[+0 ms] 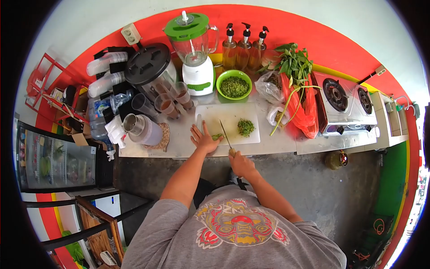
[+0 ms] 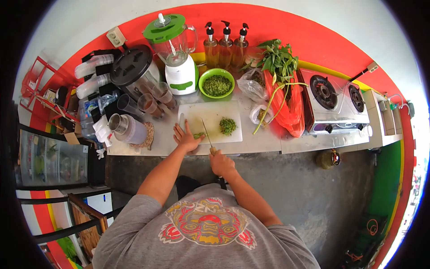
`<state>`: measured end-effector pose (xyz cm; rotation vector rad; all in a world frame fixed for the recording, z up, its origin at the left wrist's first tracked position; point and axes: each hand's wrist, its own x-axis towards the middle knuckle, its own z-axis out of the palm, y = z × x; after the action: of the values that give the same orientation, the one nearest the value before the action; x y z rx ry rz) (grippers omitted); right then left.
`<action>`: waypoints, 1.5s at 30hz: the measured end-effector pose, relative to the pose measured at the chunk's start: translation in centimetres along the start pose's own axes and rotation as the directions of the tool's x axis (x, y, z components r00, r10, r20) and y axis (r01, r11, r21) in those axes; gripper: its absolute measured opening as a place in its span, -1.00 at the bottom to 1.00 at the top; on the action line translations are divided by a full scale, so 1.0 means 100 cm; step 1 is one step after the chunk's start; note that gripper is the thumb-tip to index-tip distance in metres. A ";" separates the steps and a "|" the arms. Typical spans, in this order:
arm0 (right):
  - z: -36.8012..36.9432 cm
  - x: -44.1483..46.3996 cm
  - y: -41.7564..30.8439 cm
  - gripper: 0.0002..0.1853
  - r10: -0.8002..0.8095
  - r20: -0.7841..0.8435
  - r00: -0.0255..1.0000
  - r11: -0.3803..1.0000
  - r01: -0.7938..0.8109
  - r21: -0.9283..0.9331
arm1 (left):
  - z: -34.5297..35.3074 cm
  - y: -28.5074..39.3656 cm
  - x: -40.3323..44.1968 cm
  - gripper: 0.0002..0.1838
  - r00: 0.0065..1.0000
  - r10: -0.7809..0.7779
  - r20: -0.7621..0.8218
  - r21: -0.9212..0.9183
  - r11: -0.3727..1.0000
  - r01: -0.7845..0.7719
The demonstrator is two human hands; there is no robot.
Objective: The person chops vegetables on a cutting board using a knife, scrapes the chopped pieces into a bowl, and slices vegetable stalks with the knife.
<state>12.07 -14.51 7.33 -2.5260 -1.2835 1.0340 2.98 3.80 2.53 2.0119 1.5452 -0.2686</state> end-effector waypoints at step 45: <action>0.009 0.011 -0.001 -0.47 -0.018 -0.040 0.999 1.000 0.018 -0.003 | 0.022 0.008 -0.039 -0.82 0.715 0.413 -0.564 -0.056 0.845 -0.532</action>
<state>11.87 -13.74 6.07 -2.5193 -1.2952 0.9730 2.89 -0.76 2.95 2.3284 1.1942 0.7019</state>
